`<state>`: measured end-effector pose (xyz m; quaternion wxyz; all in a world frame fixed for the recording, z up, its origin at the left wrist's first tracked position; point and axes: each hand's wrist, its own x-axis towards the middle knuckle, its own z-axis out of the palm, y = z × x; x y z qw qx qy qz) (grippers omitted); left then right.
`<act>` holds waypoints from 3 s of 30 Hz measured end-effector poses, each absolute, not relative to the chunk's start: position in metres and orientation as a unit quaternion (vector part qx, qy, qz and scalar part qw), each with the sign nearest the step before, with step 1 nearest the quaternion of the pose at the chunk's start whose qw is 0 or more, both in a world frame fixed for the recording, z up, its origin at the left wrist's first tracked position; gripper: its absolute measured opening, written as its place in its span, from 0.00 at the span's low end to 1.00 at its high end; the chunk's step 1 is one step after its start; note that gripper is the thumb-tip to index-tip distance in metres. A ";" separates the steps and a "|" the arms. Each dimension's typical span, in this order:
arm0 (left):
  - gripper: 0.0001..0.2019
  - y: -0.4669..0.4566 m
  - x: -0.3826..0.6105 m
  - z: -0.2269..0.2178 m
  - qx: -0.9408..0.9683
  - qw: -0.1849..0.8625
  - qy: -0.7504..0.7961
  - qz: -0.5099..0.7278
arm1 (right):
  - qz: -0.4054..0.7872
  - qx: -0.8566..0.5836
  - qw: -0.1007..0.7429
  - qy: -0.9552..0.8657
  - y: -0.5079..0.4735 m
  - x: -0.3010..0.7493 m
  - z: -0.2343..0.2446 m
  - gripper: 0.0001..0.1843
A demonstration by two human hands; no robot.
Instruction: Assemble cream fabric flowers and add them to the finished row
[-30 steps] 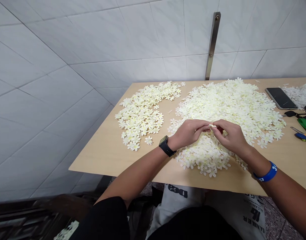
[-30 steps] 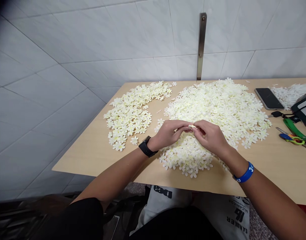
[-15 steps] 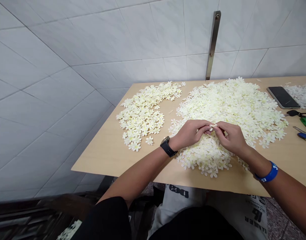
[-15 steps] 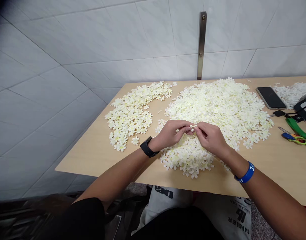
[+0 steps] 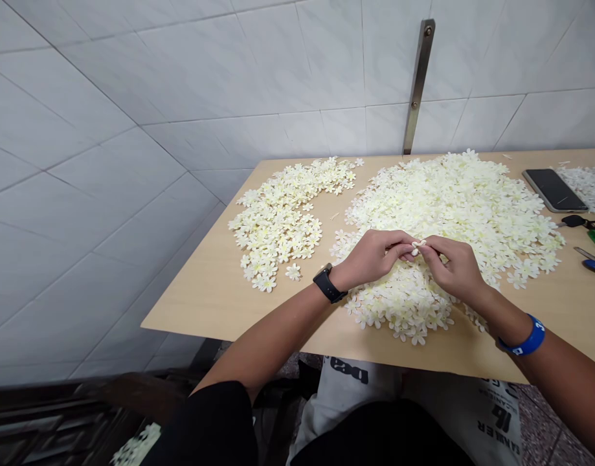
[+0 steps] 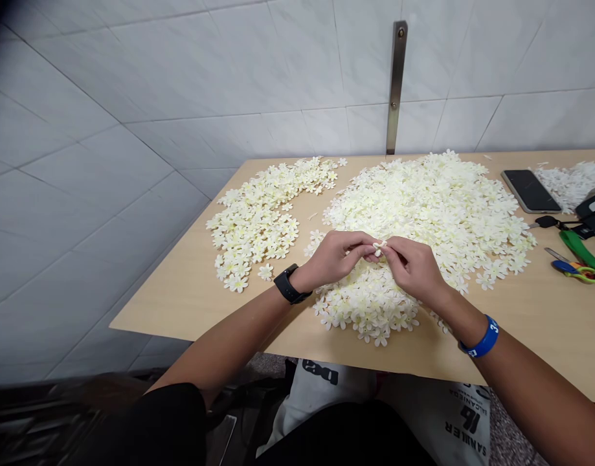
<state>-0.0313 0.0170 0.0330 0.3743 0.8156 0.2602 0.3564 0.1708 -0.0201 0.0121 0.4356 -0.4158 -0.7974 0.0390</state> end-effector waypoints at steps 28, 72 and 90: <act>0.05 0.021 -0.029 0.028 0.733 0.518 0.281 0.342 | 0.039 -0.438 0.424 -0.791 -0.020 0.171 0.015 0.16; 0.16 0.020 -0.036 0.040 0.918 0.227 0.227 0.235 | -0.137 -0.339 0.306 -0.879 -0.020 0.180 0.024 0.12; 0.13 0.018 -0.036 0.035 0.934 0.172 0.241 0.200 | -0.133 -0.392 0.318 -0.853 -0.020 0.183 0.018 0.08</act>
